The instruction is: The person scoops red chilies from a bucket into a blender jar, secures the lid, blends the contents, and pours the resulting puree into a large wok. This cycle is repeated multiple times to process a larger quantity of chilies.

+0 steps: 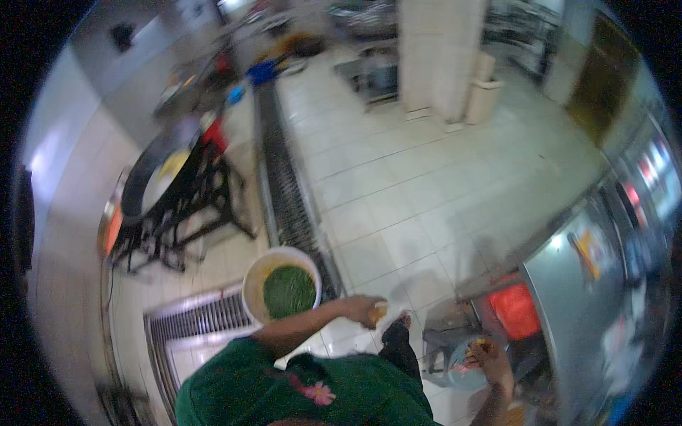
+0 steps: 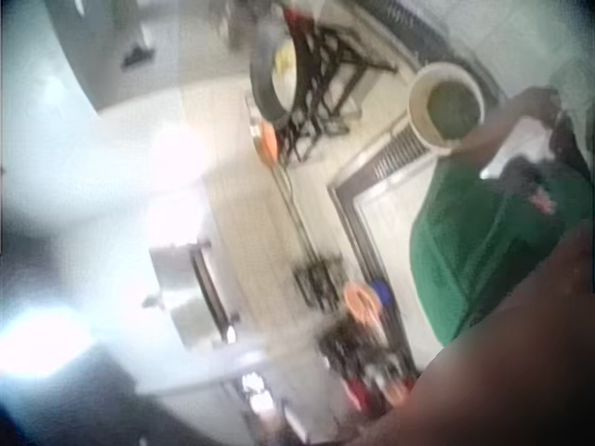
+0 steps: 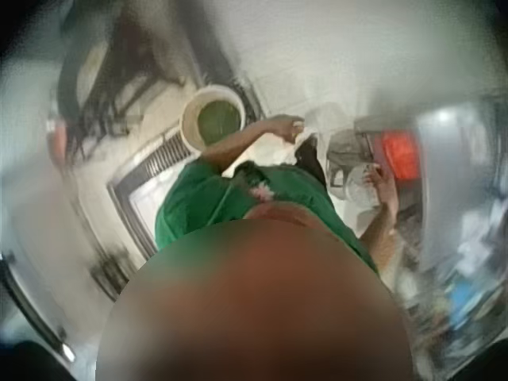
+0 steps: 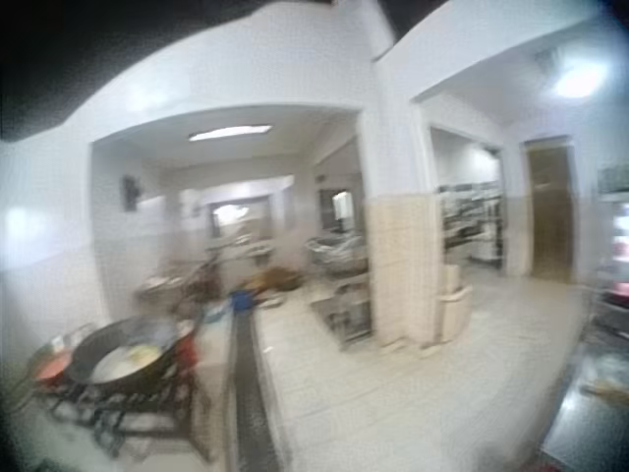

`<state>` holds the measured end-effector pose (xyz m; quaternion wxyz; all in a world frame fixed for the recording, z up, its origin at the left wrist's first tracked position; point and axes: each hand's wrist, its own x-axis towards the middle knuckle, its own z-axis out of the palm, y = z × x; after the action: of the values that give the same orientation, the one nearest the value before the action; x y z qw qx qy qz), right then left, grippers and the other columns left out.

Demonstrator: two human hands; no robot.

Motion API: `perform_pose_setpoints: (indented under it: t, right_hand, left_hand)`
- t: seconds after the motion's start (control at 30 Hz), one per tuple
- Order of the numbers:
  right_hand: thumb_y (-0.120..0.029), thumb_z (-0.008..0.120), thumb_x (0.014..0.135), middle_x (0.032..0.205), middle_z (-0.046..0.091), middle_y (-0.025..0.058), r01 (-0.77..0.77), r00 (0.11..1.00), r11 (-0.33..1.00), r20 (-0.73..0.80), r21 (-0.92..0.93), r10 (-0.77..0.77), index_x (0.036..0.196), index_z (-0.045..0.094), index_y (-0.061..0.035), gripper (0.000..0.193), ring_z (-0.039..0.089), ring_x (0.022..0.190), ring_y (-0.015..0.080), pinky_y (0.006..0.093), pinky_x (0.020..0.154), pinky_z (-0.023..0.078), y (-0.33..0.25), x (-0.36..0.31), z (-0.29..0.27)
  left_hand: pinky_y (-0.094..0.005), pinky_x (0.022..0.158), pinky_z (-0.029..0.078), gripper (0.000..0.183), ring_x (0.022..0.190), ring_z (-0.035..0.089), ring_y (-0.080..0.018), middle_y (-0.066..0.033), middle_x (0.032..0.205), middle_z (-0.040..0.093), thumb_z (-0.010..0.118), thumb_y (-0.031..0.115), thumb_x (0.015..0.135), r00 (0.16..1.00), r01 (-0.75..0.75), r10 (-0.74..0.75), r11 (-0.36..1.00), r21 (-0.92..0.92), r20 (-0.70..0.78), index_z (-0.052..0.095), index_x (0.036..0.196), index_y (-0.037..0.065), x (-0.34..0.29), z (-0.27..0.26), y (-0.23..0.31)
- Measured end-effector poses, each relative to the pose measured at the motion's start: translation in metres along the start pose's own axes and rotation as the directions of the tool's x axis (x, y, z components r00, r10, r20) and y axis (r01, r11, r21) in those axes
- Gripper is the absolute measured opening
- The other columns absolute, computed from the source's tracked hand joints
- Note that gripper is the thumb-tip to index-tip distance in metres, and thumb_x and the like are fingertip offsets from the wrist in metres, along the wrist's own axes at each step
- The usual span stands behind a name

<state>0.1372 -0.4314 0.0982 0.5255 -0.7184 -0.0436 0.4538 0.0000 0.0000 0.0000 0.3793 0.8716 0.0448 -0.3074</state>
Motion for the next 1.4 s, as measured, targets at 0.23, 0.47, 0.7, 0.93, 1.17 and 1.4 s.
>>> perform_pose_setpoints:
  t: [0.23,0.47,0.7,0.93,1.17,1.4]
  right_hand:
    - [-0.008,0.064,0.096,0.092,0.064,0.0109,0.141,0.974,0.973,0.202,-0.181,-0.104,0.121,0.055,0.0026,0.029,0.067,0.075,0.0182,0.0320,0.066,0.058,-0.100,0.217,0.016]
    - [0.000,0.063,0.094,0.097,0.063,0.0116,0.417,0.829,0.825,0.532,-0.382,-0.172,0.135,0.042,-0.0015,0.046,0.067,0.077,0.0180,0.0305,0.065,0.057,-0.299,0.407,0.150]
    - [0.000,0.062,0.091,0.095,0.062,0.0130,0.277,0.902,0.910,0.410,-0.308,-0.136,0.133,0.037,-0.0069,0.049,0.066,0.075,0.0184,0.0316,0.065,0.058,-0.354,0.550,0.173]
    - [-0.004,0.064,0.090,0.094,0.063,0.0112,0.127,0.985,0.936,0.150,-0.328,-0.082,0.137,0.047,-0.0067,0.050,0.066,0.075,0.0177,0.0294,0.061,0.053,-0.445,0.653,0.145]
    - [-0.006,0.059,0.095,0.097,0.064,0.0089,0.413,0.894,0.858,0.314,-0.306,-0.318,0.142,0.049,-0.0056,0.048,0.060,0.080,0.0143,0.0300,0.070,0.049,-0.660,0.757,0.202]
    - [0.003,0.069,0.088,0.096,0.065,0.0109,0.382,0.466,0.897,0.791,0.222,-0.395,0.115,0.051,-0.0054,0.034,0.063,0.082,0.0167,0.0287,0.068,0.050,-0.866,0.801,0.343]
  left_hand:
    - [-0.0381,0.056,0.052,0.056,0.059,0.064,-0.0234,-0.0093,0.070,0.066,0.074,0.054,0.078,0.834,0.385,-0.500,0.831,-0.403,-0.235,0.064,0.109,0.009,0.024,0.081,-0.177]
    - [-0.0431,0.072,0.054,0.030,0.087,0.068,-0.0185,-0.0057,0.091,0.072,0.072,0.044,0.083,0.527,0.459,-0.845,0.198,-0.866,0.086,0.073,0.094,0.016,-0.081,0.213,-0.217]
    - [-0.0371,0.053,0.048,0.035,0.054,0.060,-0.0196,-0.0059,0.057,0.057,0.065,0.047,0.088,0.649,0.365,-0.578,0.807,-0.465,-0.494,0.064,0.073,0.015,-0.021,0.117,-0.261]
    - [-0.0415,0.085,0.052,0.101,0.104,0.064,-0.0330,-0.0240,0.117,0.064,0.086,0.040,0.067,0.446,0.261,-0.850,0.423,-0.868,-0.280,0.036,0.143,-0.003,0.157,-0.300,-0.373]
    - [-0.0442,0.100,0.051,0.093,0.116,0.062,-0.0386,-0.0298,0.128,0.060,0.079,0.044,0.075,0.338,-0.174,-0.831,0.407,-0.897,-0.442,0.036,0.149,0.006,0.252,-0.489,-0.406]
    - [-0.0432,0.101,0.049,0.091,0.119,0.060,-0.0368,-0.0271,0.132,0.058,0.081,0.042,0.074,0.126,0.319,-0.990,-0.016,-0.948,0.059,0.039,0.146,0.005,0.237,-0.386,-0.360]
